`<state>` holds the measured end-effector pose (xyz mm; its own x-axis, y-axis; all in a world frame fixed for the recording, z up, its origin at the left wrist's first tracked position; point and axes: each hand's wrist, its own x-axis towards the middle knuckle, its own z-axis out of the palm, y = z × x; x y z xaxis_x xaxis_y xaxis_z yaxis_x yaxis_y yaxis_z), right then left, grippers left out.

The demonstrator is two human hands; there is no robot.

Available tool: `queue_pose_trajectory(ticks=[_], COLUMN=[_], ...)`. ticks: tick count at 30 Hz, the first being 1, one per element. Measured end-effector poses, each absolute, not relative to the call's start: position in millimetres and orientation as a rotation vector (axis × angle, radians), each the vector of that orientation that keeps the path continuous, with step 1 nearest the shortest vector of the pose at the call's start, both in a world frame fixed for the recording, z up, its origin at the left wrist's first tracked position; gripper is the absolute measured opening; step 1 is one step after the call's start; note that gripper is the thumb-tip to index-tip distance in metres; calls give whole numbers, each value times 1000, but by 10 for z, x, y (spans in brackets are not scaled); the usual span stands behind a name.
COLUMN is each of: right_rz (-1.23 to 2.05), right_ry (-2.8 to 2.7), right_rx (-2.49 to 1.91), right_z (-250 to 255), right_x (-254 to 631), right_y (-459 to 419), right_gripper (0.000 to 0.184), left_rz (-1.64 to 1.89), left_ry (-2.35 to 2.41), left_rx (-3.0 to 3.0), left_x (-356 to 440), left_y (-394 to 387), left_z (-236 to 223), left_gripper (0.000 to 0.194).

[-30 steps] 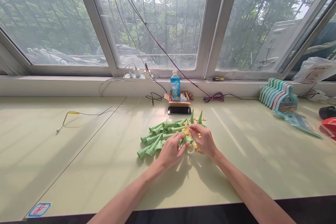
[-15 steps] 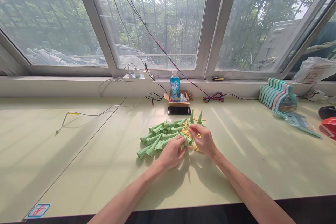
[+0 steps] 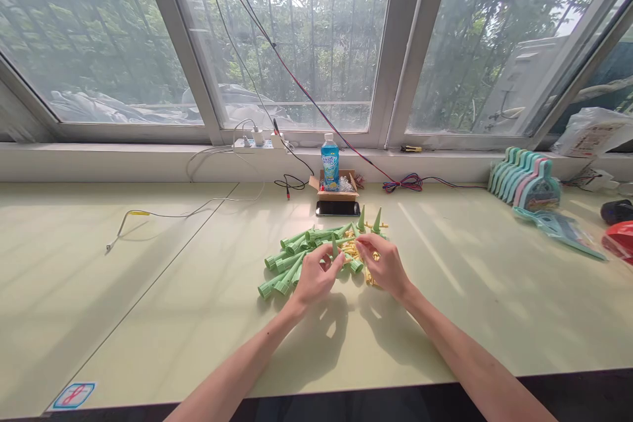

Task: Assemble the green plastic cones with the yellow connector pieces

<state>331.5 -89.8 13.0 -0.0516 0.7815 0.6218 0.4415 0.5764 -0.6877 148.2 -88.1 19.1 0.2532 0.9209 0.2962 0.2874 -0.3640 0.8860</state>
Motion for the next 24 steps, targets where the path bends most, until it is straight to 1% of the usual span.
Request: queue_pose_trajectory(ticks=[11,17,24], right_rz=[389,399,414], right_ry=[-1749,-1793,-1809], right_rx=[-989,-971,-972], right_z=[152,158,138], right_x=[3320,3318,3323], right_y=[-925,-946,-947], right_gripper=[20,19,20], left_rz=[1175,1216,1176], left_ry=[1097,1073,1050], left_rx=[1490,1505,1525], left_x=[1456,1459,1446], left_y=[-864,-861,-847], left_z=[263,278,252], left_gripper=[37,37,35])
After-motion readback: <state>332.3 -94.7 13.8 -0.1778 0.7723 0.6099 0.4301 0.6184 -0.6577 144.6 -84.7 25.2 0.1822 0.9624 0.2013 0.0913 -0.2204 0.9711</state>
